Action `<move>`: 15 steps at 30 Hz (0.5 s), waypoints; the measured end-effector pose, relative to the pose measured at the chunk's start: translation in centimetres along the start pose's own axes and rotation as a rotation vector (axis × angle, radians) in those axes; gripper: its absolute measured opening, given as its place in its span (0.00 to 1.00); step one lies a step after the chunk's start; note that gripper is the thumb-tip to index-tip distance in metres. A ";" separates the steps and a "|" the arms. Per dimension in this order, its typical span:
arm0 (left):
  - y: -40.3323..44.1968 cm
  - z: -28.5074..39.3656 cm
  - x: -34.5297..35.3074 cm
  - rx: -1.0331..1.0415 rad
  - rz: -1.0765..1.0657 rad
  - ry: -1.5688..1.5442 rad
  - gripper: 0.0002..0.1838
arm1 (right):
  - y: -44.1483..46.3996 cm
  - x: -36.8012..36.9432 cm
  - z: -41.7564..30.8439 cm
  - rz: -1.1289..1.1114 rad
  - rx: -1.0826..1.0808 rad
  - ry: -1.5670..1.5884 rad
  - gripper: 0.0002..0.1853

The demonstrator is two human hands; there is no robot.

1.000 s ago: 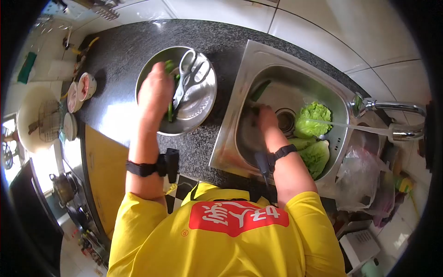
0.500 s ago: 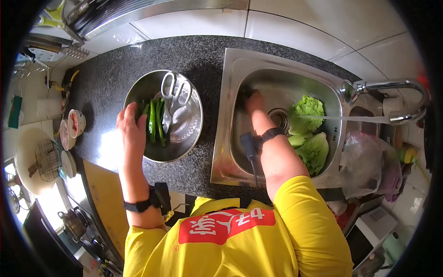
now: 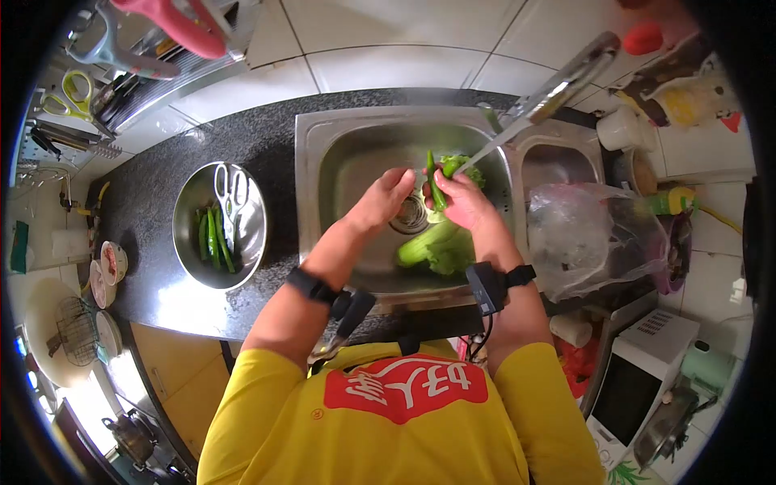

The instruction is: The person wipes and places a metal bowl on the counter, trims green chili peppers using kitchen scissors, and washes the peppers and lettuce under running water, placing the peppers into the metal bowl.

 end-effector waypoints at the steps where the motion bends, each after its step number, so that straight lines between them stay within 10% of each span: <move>1: 1.5 0.0 1.9 -0.048 -0.057 -0.271 0.23 | -0.4 -0.4 -0.1 0.006 0.012 0.016 0.11; 10: 7.3 -3.3 9.7 -0.354 0.213 -1.072 0.18 | -1.1 -2.1 -2.4 0.521 -0.162 -0.810 0.25; 15: 6.5 -4.7 9.5 -0.018 -0.162 -1.097 0.16 | -1.4 -2.6 -1.9 0.364 -0.083 -0.866 0.29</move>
Point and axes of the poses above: each hand's wrist, its own y-axis towards the middle knuckle, its own x-axis out of the palm, z = x × y, the point moved 4 cm from there along y, towards the middle knuckle, and after that the axes turned 1 degree about x, right-handed, at the moved point
